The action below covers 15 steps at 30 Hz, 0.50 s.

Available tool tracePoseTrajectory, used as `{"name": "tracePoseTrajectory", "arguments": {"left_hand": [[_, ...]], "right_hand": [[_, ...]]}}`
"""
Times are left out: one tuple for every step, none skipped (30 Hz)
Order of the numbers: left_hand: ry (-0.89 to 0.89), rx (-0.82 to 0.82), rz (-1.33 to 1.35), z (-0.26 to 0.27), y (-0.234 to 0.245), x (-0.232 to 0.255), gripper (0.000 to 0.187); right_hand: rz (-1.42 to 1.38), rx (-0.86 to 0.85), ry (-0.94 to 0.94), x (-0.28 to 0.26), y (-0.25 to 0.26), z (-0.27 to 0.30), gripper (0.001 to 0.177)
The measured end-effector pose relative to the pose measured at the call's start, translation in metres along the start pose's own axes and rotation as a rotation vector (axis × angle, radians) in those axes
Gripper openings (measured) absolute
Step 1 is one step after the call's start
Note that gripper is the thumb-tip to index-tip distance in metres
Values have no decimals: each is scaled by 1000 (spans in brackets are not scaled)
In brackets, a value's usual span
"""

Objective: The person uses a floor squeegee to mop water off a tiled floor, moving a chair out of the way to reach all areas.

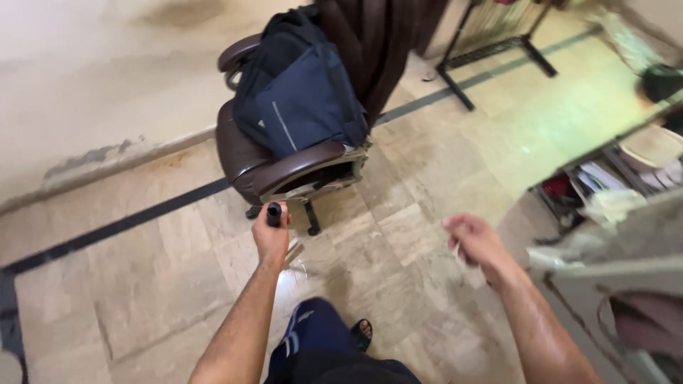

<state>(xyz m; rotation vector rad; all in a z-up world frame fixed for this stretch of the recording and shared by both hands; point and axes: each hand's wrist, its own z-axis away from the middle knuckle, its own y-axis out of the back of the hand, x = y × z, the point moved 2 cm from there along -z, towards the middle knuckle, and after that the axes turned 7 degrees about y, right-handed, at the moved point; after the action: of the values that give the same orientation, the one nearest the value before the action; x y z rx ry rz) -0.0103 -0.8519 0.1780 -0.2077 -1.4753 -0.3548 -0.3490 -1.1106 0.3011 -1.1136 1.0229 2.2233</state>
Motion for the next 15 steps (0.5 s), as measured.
{"name": "tracePoseTrajectory", "arguments": {"left_hand": [[11, 33, -1, -6, -1, -15, 16], [4, 39, 26, -19, -9, -27, 15], [-4, 45, 53, -32, -17, -39, 15], [0, 72, 64, -41, -24, -49, 15], [28, 76, 166, -50, -31, -60, 16], [57, 81, 258, -57, -31, -73, 17], [63, 108, 259, -63, -38, -73, 17], [79, 122, 268, -72, -45, -74, 19], [95, 135, 278, -83, -53, -74, 22], [109, 153, 274, -83, -60, -75, 22], [141, 176, 178, -84, -66, -76, 24], [160, 201, 86, -97, -73, -72, 27], [160, 222, 86, -111, -80, -84, 27], [-53, 266, -146, -116, -85, -93, 37], [-263, 298, -383, -120, -92, -103, 50]], "right_hand": [[15, -30, 6, -24, 2, -21, 28], [14, -45, 51, -54, 8, -48, 27], [13, -61, 96, -84, 11, -74, 26], [32, -80, 108, -105, 14, -97, 26], [30, -100, 198, -127, 15, -121, 28], [20, -126, 278, -146, 11, -143, 29], [30, -152, 282, -161, 11, -168, 29], [25, -139, 319, -176, 11, -195, 30], [19, -127, 356, -191, 11, -222, 32], [26, -148, 348, -199, 10, -240, 32], [58, -152, 373, -209, 10, -258, 42], [85, -155, 413, -227, 7, -280, 52], [87, -174, 422, -232, 4, -306, 52], [107, -189, 385, -230, 1, -328, 66], [128, -204, 348, -229, -2, -349, 81]]}}
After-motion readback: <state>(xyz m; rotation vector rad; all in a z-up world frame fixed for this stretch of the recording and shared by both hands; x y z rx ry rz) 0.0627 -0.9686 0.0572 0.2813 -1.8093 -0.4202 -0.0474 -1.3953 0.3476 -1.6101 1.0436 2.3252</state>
